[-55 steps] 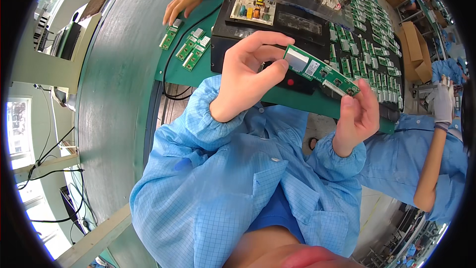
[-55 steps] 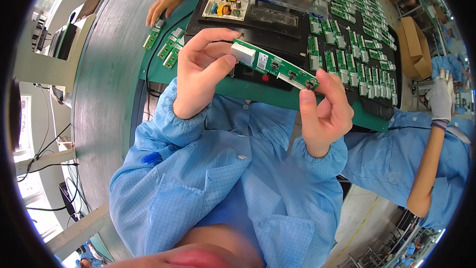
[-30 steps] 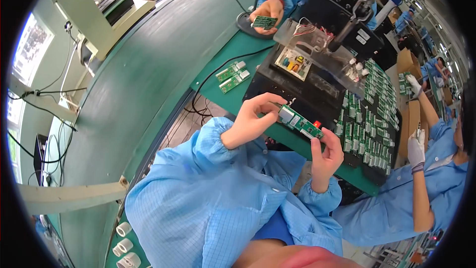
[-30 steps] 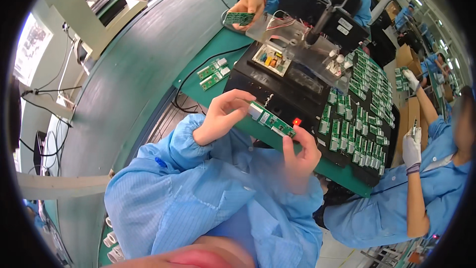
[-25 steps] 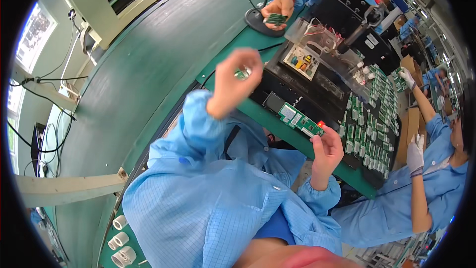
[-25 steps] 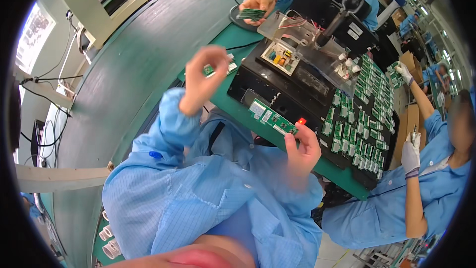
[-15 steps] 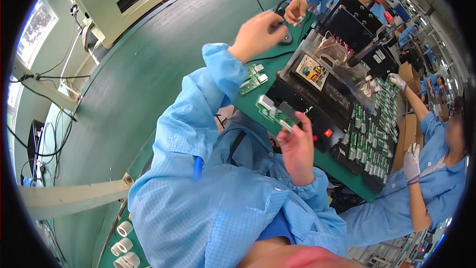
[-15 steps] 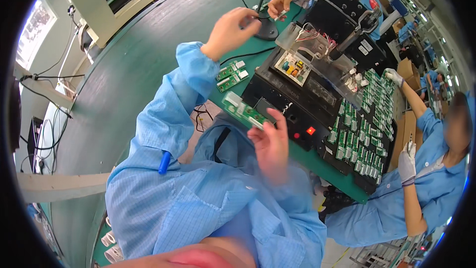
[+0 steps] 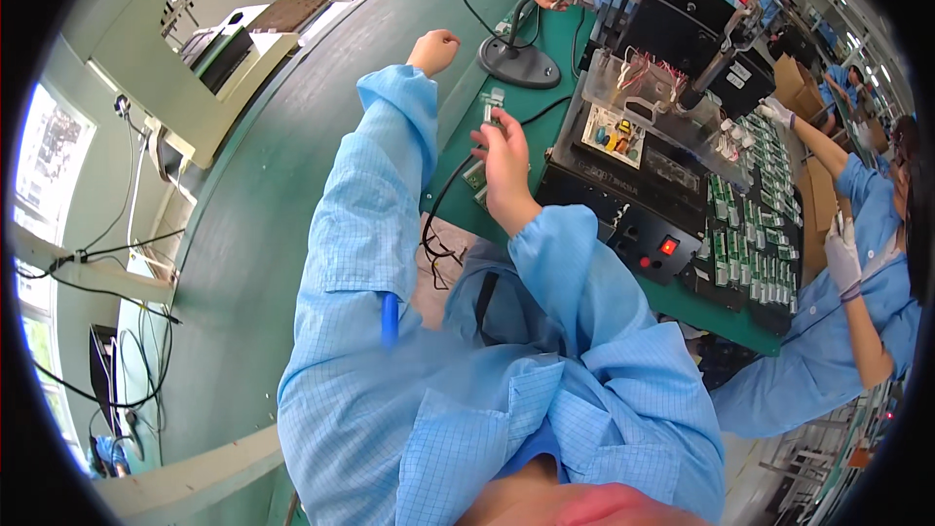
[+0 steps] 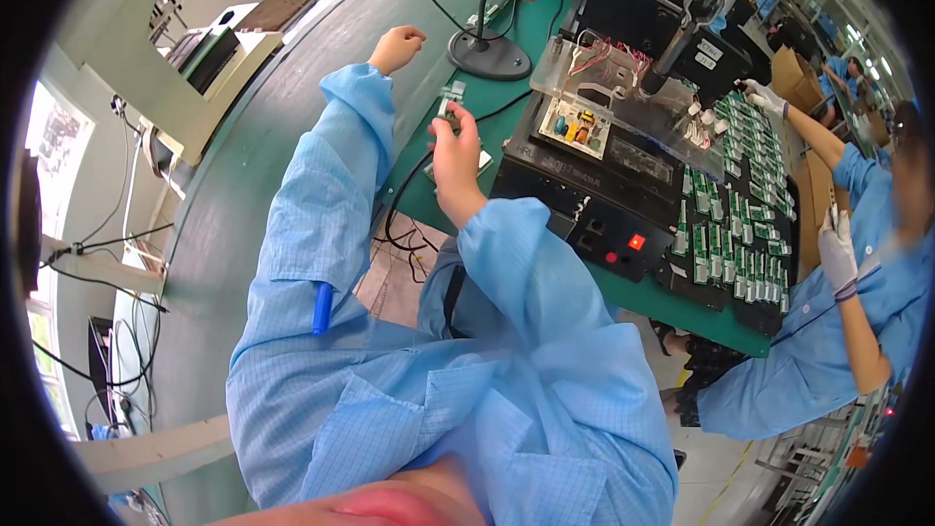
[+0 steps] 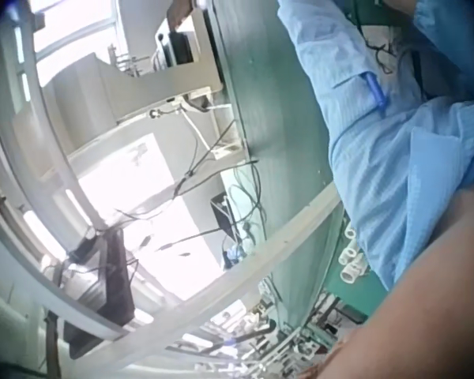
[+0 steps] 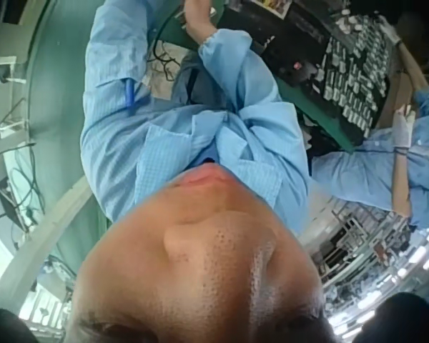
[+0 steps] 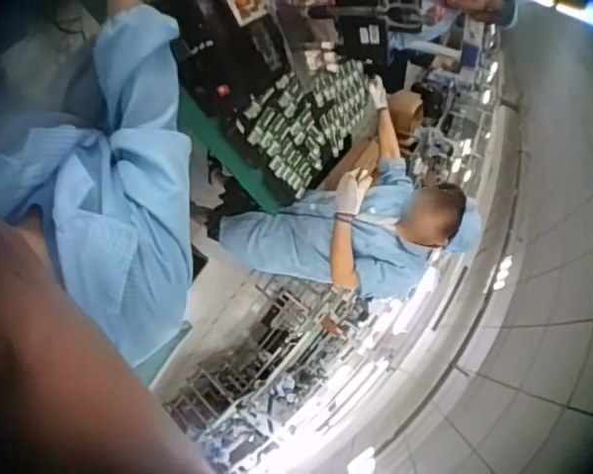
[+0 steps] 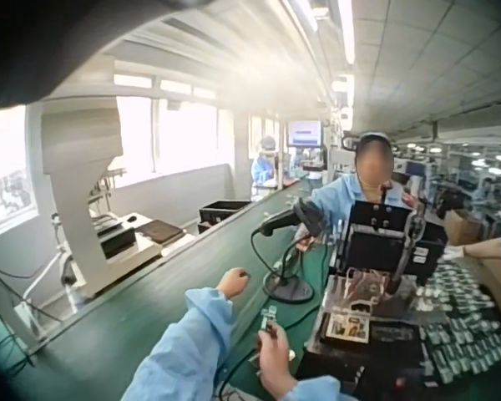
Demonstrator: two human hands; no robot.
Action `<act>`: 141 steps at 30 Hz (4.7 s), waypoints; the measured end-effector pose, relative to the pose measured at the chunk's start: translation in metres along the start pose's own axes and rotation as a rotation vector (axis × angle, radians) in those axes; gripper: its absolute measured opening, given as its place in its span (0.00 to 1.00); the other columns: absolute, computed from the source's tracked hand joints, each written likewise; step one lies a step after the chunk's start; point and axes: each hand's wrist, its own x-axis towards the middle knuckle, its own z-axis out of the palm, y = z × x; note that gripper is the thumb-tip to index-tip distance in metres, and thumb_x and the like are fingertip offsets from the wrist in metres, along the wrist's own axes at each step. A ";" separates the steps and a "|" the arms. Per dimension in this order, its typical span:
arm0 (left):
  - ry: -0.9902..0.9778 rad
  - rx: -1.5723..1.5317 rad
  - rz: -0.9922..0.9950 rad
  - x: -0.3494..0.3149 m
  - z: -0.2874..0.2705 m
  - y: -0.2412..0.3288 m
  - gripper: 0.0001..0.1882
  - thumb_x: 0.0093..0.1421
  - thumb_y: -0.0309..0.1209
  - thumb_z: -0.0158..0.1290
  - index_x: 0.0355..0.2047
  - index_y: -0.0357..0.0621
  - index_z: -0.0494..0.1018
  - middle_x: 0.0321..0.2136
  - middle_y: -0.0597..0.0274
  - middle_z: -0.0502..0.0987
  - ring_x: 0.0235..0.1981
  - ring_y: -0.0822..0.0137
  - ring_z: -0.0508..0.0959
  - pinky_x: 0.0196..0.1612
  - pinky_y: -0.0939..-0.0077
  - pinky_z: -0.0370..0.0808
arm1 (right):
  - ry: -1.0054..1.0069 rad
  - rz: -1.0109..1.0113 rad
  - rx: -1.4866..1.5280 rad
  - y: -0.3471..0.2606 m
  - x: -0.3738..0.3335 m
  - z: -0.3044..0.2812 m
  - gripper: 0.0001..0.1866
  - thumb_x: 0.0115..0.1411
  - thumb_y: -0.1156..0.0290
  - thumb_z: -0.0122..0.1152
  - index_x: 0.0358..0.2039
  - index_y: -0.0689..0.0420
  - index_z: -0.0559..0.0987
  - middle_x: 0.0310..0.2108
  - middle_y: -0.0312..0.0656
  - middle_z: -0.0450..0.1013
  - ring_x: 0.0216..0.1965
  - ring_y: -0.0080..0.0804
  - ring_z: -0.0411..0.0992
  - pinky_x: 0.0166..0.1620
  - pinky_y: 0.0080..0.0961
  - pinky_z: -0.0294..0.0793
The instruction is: Test and verify the functionality of printed circuit boards using a specialized testing jig.
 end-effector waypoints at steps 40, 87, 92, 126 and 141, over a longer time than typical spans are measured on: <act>-0.256 0.419 0.506 0.136 0.055 -0.090 0.24 0.55 0.25 0.50 0.53 0.46 0.78 0.40 0.47 0.83 0.45 0.53 0.82 0.48 0.64 0.76 | -0.381 -0.008 -0.012 -0.021 -0.102 -0.093 0.18 0.67 0.74 0.54 0.57 0.59 0.70 0.50 0.40 0.72 0.51 0.26 0.71 0.54 0.25 0.71; -0.226 0.321 0.198 -0.084 0.062 0.100 0.19 0.59 0.43 0.52 0.44 0.46 0.79 0.43 0.53 0.79 0.47 0.51 0.79 0.48 0.57 0.76 | 0.104 -0.569 -0.980 -0.128 -0.110 -0.353 0.08 0.61 0.83 0.58 0.39 0.62 0.82 0.43 0.43 0.77 0.47 0.37 0.76 0.50 0.27 0.74; -0.213 0.057 0.316 -0.106 0.070 0.118 0.15 0.62 0.35 0.54 0.43 0.38 0.78 0.38 0.49 0.79 0.33 0.54 0.79 0.40 0.64 0.76 | 0.281 -0.650 -1.004 -0.094 -0.095 -0.348 0.13 0.67 0.83 0.50 0.48 0.62 0.78 0.46 0.44 0.76 0.48 0.34 0.76 0.54 0.26 0.71; -0.020 -0.349 0.393 -0.167 0.018 0.156 0.07 0.63 0.26 0.52 0.38 0.39 0.79 0.32 0.60 0.80 0.31 0.68 0.76 0.33 0.74 0.71 | 0.227 -0.763 -1.361 -0.110 -0.025 -0.229 0.13 0.60 0.77 0.59 0.46 0.58 0.80 0.45 0.45 0.75 0.48 0.48 0.72 0.52 0.39 0.71; -0.030 -0.444 0.692 -0.047 -0.054 0.259 0.13 0.65 0.29 0.50 0.47 0.37 0.76 0.37 0.61 0.79 0.36 0.72 0.77 0.41 0.77 0.74 | 0.295 -0.830 -1.388 -0.099 -0.011 -0.221 0.13 0.63 0.72 0.57 0.48 0.59 0.80 0.44 0.48 0.77 0.49 0.51 0.72 0.57 0.40 0.69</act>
